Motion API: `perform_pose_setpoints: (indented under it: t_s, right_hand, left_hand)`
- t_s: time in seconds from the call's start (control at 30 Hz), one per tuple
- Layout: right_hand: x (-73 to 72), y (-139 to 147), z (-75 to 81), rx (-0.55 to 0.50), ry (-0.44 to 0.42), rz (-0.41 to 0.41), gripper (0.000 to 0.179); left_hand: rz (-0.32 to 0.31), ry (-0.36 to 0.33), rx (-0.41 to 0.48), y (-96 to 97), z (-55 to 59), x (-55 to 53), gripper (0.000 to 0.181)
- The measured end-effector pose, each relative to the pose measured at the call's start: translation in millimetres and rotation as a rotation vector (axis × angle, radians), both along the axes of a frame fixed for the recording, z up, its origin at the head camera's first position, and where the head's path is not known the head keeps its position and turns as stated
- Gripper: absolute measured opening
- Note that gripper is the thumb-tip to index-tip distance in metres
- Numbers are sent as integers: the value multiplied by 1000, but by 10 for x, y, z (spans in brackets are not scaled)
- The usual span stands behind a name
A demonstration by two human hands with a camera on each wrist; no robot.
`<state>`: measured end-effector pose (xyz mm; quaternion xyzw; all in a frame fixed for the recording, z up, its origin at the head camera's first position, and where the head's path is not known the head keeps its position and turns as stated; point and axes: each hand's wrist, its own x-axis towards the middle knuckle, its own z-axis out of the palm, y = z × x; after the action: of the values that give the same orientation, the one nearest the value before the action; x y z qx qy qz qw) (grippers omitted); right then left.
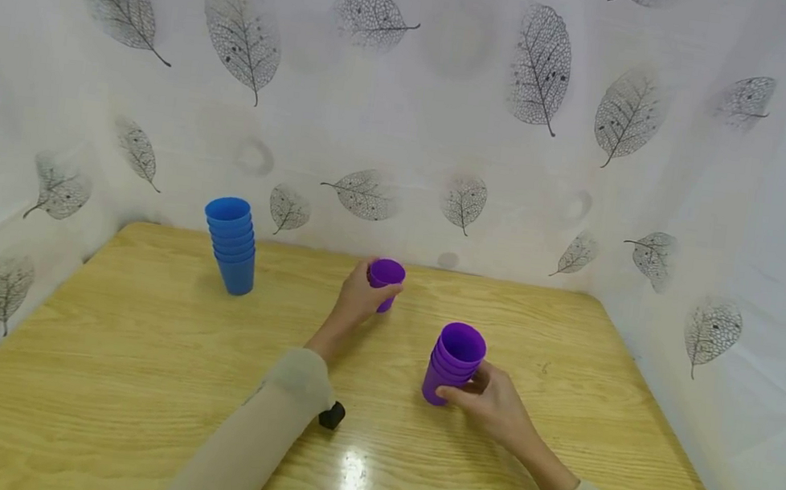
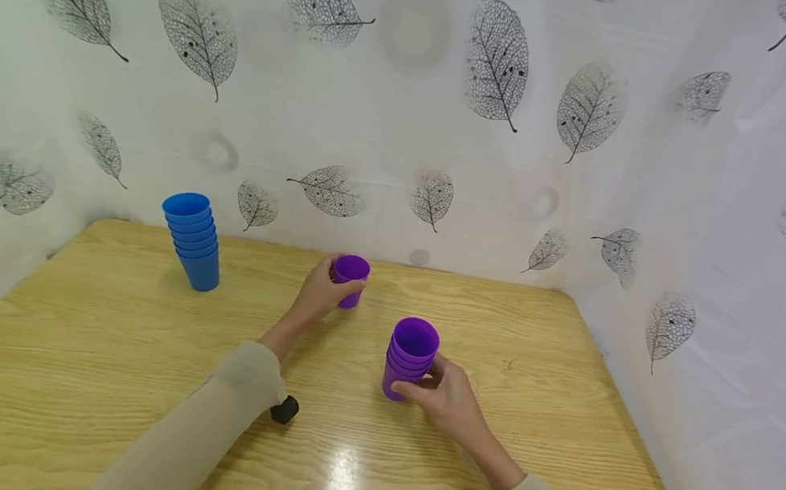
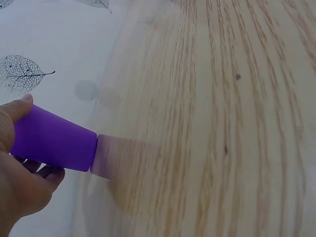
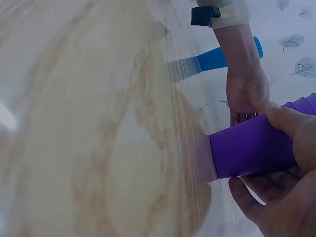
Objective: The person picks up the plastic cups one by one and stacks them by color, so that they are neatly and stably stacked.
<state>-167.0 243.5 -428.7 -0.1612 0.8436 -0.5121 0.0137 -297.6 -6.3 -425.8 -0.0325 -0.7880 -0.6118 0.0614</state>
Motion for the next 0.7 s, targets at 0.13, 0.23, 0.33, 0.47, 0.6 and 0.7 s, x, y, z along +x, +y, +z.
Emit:
perform_pose_setpoints:
  t_s: [0.13, 0.23, 0.33, 0.47, 0.6, 0.7]
  right_hand:
    - [6, 1, -8, -1, -2, 0, 47]
    - [9, 4, -12, 2, 3, -1, 47]
    - [11, 4, -10, 3, 3, 4, 47]
    - [10, 3, -4, -2, 6, 11, 47]
    - [9, 1, -3, -4, 5, 12, 47]
    - [5, 0, -6, 0, 4, 9, 47]
  left_hand:
    - [-9, -9, -11, -33, 21, 38, 70]
    - [-20, -19, -21, -66, 42, 73, 70]
    - [-30, -25, -40, -103, 54, 100, 71]
    - [-47, -13, -68, -151, 84, 145, 72]
    - [-58, -4, -83, -207, 133, 212, 72]
    - [-65, -2, -97, -252, 165, 263, 72]
